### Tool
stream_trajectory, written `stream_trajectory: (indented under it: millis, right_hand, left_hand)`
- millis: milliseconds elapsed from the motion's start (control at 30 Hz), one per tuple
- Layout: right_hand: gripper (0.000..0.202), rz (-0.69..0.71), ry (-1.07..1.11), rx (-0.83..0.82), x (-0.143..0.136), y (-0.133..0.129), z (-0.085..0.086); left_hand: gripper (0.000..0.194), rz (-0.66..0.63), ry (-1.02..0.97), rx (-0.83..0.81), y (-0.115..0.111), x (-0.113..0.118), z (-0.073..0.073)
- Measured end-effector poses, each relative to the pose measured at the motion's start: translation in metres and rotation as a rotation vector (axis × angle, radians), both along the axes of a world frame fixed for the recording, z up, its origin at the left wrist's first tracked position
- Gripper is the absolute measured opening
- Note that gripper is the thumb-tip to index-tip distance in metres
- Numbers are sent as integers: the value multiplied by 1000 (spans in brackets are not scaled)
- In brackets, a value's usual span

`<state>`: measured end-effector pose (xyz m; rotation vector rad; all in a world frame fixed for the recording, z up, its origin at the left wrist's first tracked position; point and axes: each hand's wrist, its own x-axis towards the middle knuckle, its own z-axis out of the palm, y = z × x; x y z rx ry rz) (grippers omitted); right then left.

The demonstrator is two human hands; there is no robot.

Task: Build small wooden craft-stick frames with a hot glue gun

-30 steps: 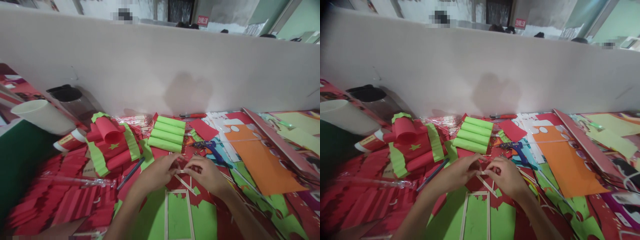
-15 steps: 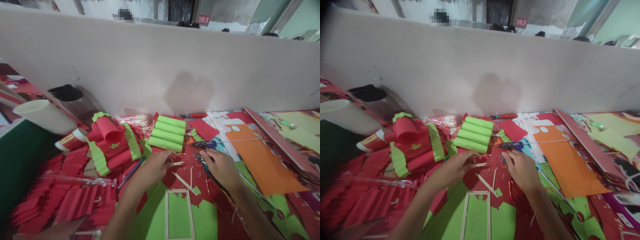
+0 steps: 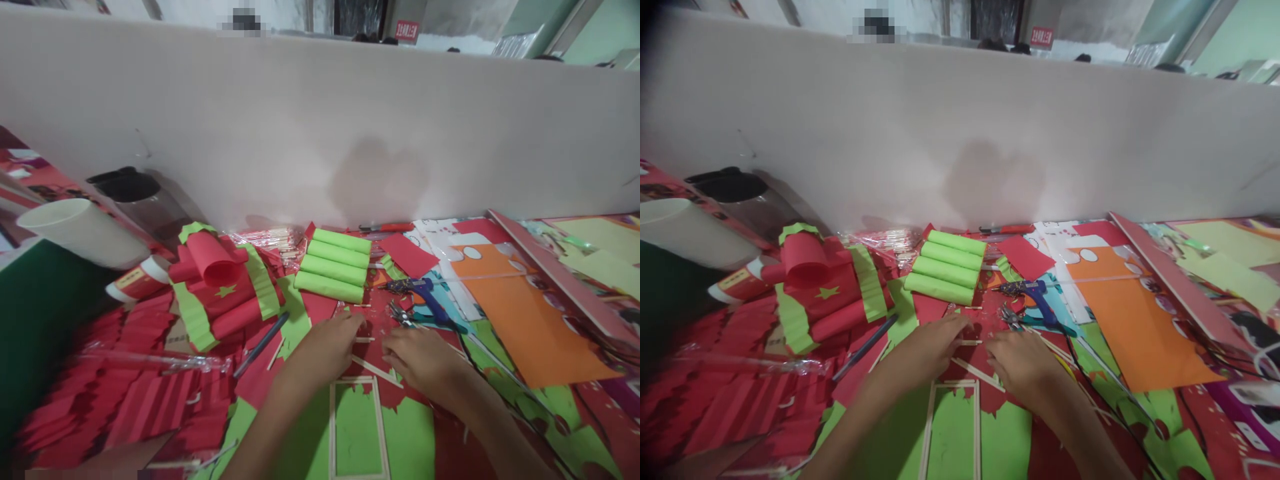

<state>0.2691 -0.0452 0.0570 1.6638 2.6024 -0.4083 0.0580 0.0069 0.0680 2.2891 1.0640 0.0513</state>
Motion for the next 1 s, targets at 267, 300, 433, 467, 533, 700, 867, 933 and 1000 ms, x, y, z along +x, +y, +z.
stream_trajectory:
  millis: [267,300,433,467,533,700,867,933,1000]
  right_hand:
    - [33,-117,46,214,-4,-18,-28]
    - [35,-130,37,223,-6,-18,-29]
    - [22,-222,17,124,-9,-11,-16]
    - [18,-252,28,82,-8,-8,-10]
    - [14,-324,63,16,-6,-2,1]
    - [18,-450,129,-59,6,7,11]
    - [18,-460,164,-62,12,8,8]
    - [18,-457,176,-72,12,9,8]
    - [18,-457,179,-84,10,9,9]
  left_hand:
    - [20,4,0,61,3,8,-9]
    - [20,-1,1,99,3,11,-13]
    - [21,-7,20,268,4,16,-23]
    - [20,-16,20,295,4,16,-25]
    - [17,-47,12,320,5,15,-28]
    - [15,-54,16,334,6,15,-31]
    - [16,-126,-5,296,1,15,-14]
    - [8,-219,-47,196,-2,15,-8]
    - [4,-279,-69,111,-6,16,-7]
